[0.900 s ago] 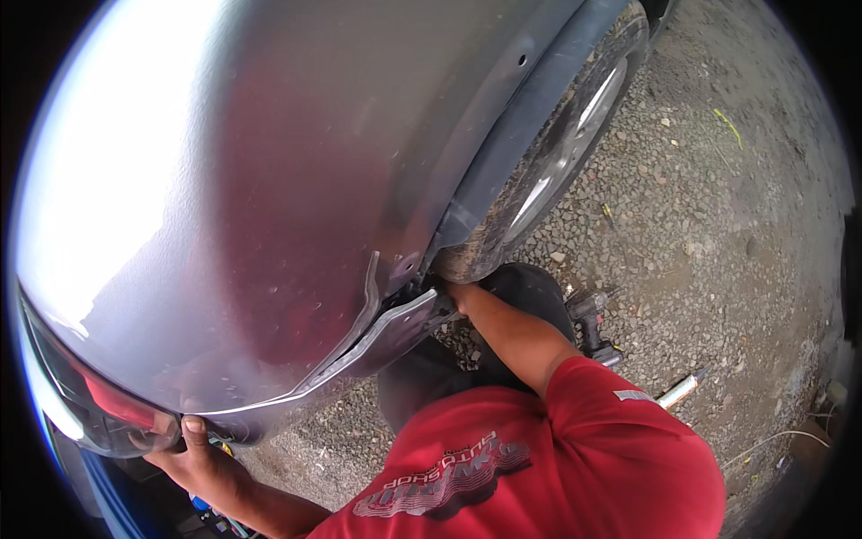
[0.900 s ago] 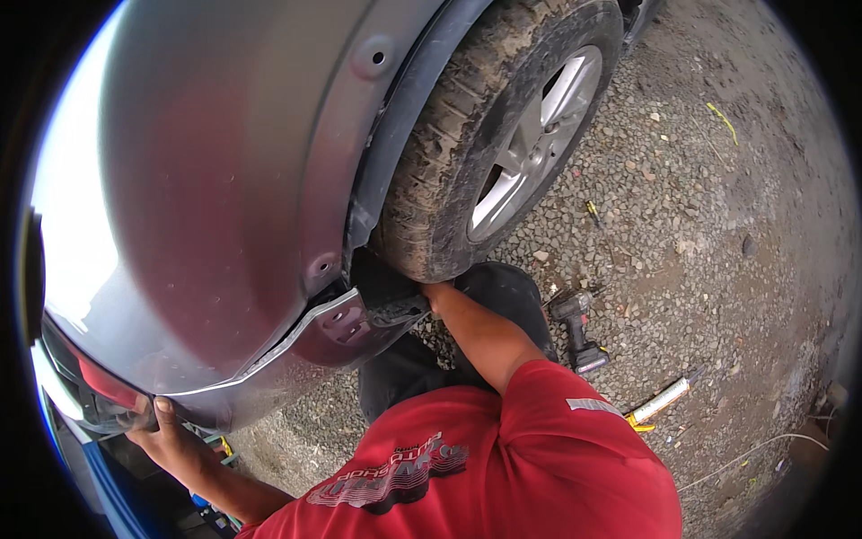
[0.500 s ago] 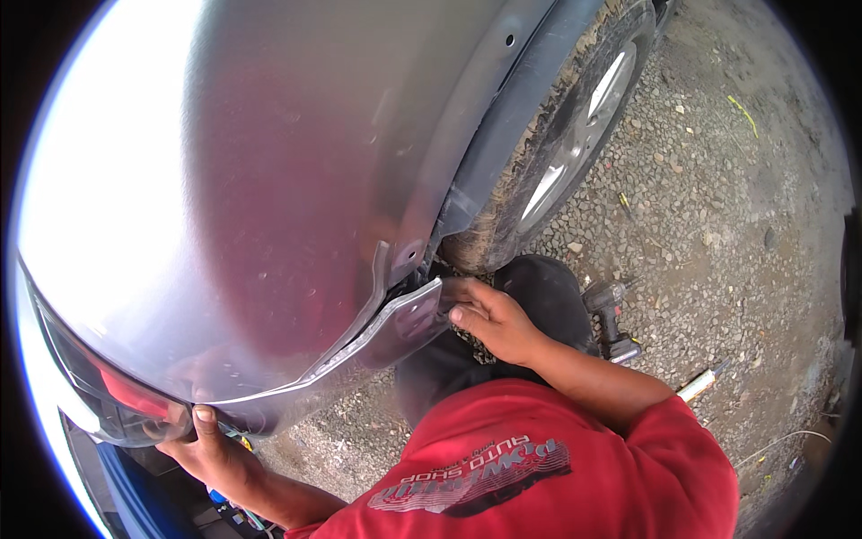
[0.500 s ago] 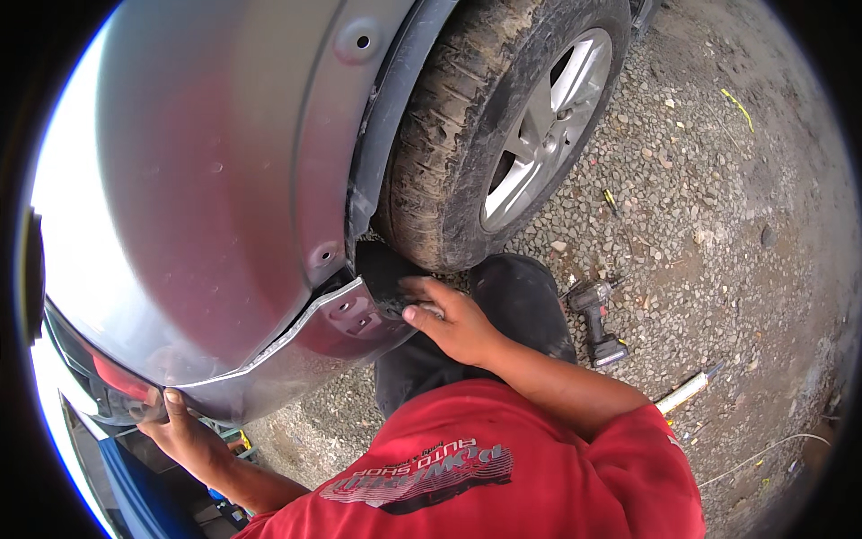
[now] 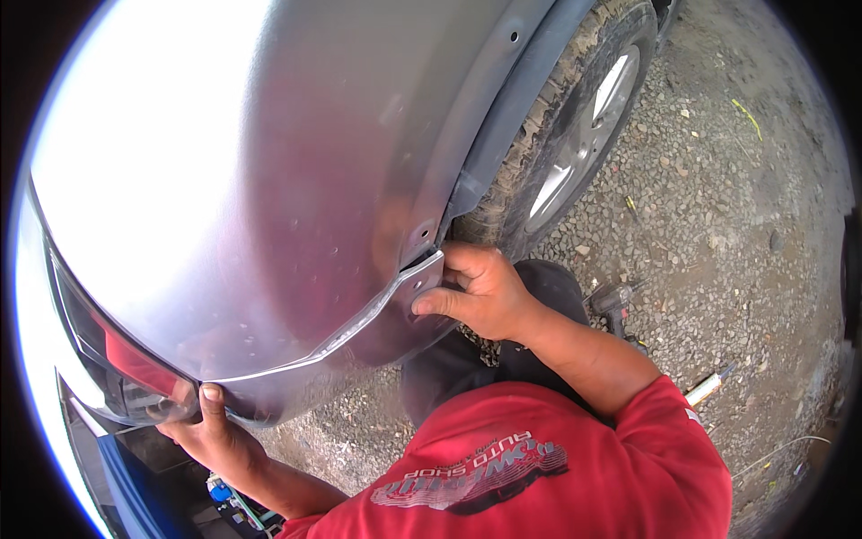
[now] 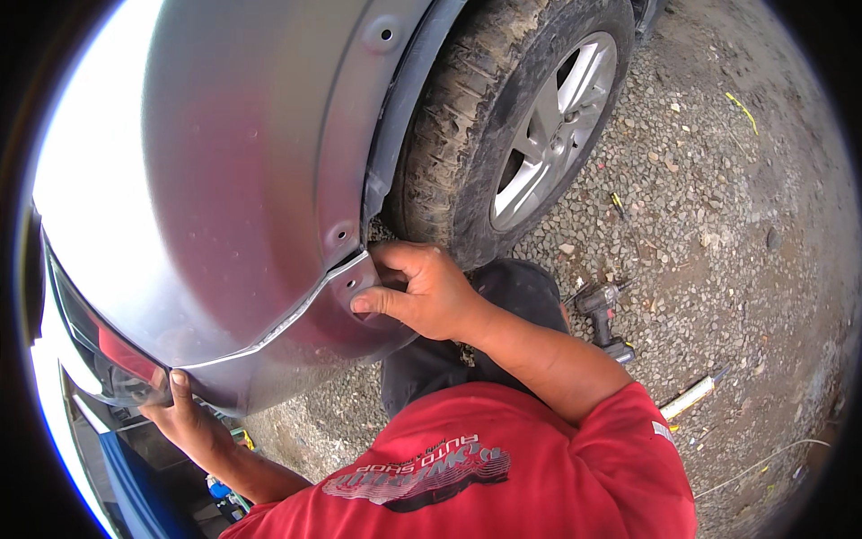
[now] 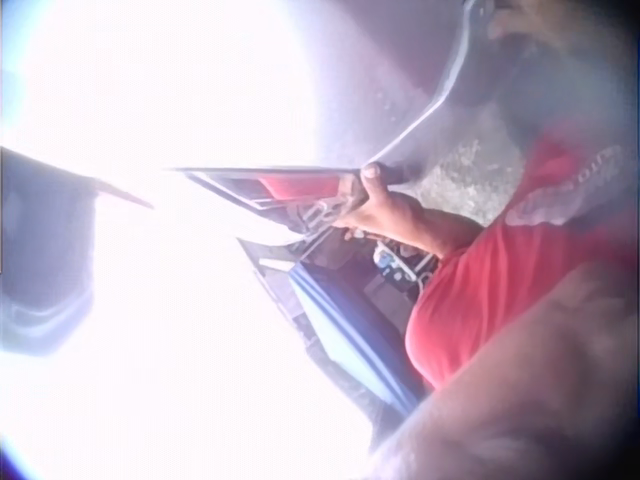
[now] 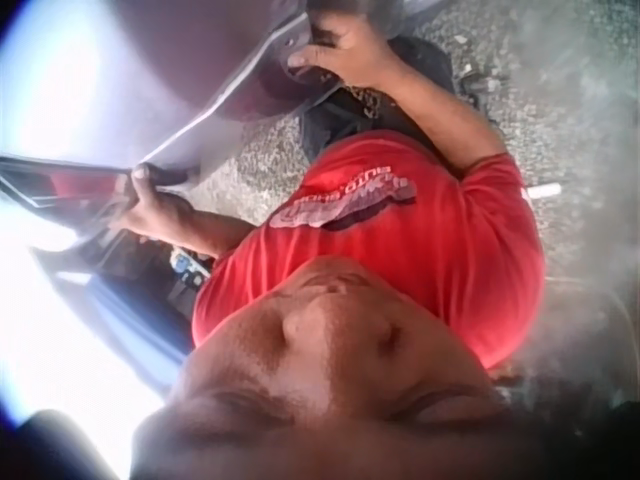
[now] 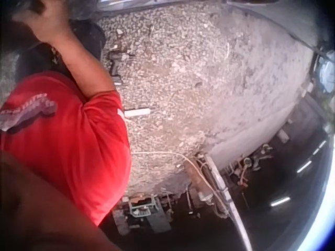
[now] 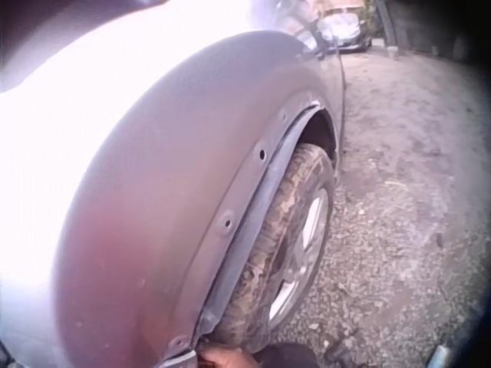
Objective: The person aligns and secures a silver car bumper to the vehicle's front frame. They use clear adhesive tape to hold the bumper in place along the edges and near the headlight, smoothing it down with their hands. Another person briefly assists by holding the bumper steady.
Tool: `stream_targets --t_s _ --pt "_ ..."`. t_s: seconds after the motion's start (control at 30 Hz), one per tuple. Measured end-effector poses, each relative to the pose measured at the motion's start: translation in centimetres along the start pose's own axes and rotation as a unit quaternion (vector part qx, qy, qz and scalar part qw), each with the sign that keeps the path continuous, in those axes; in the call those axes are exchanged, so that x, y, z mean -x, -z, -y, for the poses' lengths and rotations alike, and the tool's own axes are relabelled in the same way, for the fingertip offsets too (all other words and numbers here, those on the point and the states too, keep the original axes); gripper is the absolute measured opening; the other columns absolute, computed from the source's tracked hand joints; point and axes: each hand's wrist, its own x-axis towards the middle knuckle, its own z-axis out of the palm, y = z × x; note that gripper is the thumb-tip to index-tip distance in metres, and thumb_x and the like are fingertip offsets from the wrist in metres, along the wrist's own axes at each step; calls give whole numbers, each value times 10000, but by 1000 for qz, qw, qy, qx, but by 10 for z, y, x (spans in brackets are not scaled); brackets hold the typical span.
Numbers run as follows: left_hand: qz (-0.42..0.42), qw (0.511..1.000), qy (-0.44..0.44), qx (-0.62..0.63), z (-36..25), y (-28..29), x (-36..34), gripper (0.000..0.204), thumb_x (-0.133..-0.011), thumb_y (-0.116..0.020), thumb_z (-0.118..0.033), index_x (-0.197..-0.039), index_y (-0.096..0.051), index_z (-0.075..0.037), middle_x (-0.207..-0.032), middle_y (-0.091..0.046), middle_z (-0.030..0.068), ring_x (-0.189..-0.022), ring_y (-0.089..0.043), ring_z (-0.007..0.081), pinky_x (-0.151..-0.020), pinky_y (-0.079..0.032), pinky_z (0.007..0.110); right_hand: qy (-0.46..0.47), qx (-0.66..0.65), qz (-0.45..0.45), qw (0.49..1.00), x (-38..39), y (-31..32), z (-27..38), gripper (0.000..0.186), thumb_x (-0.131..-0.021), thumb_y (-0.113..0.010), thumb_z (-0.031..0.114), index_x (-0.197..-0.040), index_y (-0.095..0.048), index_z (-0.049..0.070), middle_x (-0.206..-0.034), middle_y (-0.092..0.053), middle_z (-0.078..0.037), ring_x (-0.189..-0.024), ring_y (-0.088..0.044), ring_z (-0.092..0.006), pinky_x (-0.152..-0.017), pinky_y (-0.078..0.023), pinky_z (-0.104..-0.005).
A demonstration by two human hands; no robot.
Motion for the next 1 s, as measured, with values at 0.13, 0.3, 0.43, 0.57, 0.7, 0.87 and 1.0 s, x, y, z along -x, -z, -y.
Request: stream_targets --t_s 0.13,0.3,0.43,0.57,0.7,0.87,1.0 --pt "10 1000 3 14 4 -6 -1 871 -891 -915 -294 -1525 -430 53 -1447 -581 187 -1337 -561 295 -1219 -363 453 8 35 -9 999 1 2 5 390 -986 -851 272 -1207 -731 -25 -1132 -774 -97 -1074 -738 -156 -949 -604 -355" --pt "1 1000 23 -3 -6 -12 2 951 -862 -937 -300 -1560 -397 53 -1422 -600 189 -1301 -596 292 -1191 -403 446 32 138 6 990 -1 -13 27 535 -939 -894 337 -1302 -682 6 -1168 -776 -107 -1085 -748 -187 -976 -591 -354" --pt "8 1000 -10 11 -5 -14 2 1021 -837 -949 -291 -1601 -355 34 -1384 -611 177 -1273 -612 276 -1179 -419 429 -30 73 -20 997 -9 -26 29 355 -911 -924 200 -1133 -727 5 -1085 -757 -39 -1052 -703 -135 -945 -567 -341" --pt "10 1000 3 7 -23 -10 12 1138 -782 -980 -297 -1634 -302 35 -1439 -567 181 -1321 -568 271 -1198 -388 414 -25 19 2 1000 -2 -31 25 611 -884 -951 247 -1324 -606 0 -1227 -699 -100 -1127 -677 -175 -981 -550 -360" --pt "-26 999 -21 3 -14 -20 7 1119 -786 -986 -259 -1624 -309 42 -1472 -539 176 -1325 -552 276 -1212 -363 414 120 340 -153 920 18 -29 33 913 -821 -967 396 -1434 -469 -62 -1316 -568 -235 -1202 -599 -388 -1035 -505 -480" --pt "-15 999 -31 -41 -10 -20 0 1077 -774 -995 -245 -1597 -357 32 -1420 -558 146 -1301 -569 258 -1191 -387 424 277 508 -115 807 29 -44 72 786 -761 -969 278 -1365 -568 -24 -1383 -521 -227 -1217 -553 -419 -1035 -493 -518" --pt "1 1000 -17 14 -24 -28 2 1084 -780 -997 -272 -1602 -358 34 -1431 -536 142 -1316 -570 268 -1190 -406 439 290 529 -110 790 10 -44 72 672 -677 -988 214 -1217 -642 16 -1249 -582 -195 -1127 -563 -405 -965 -495 -516"
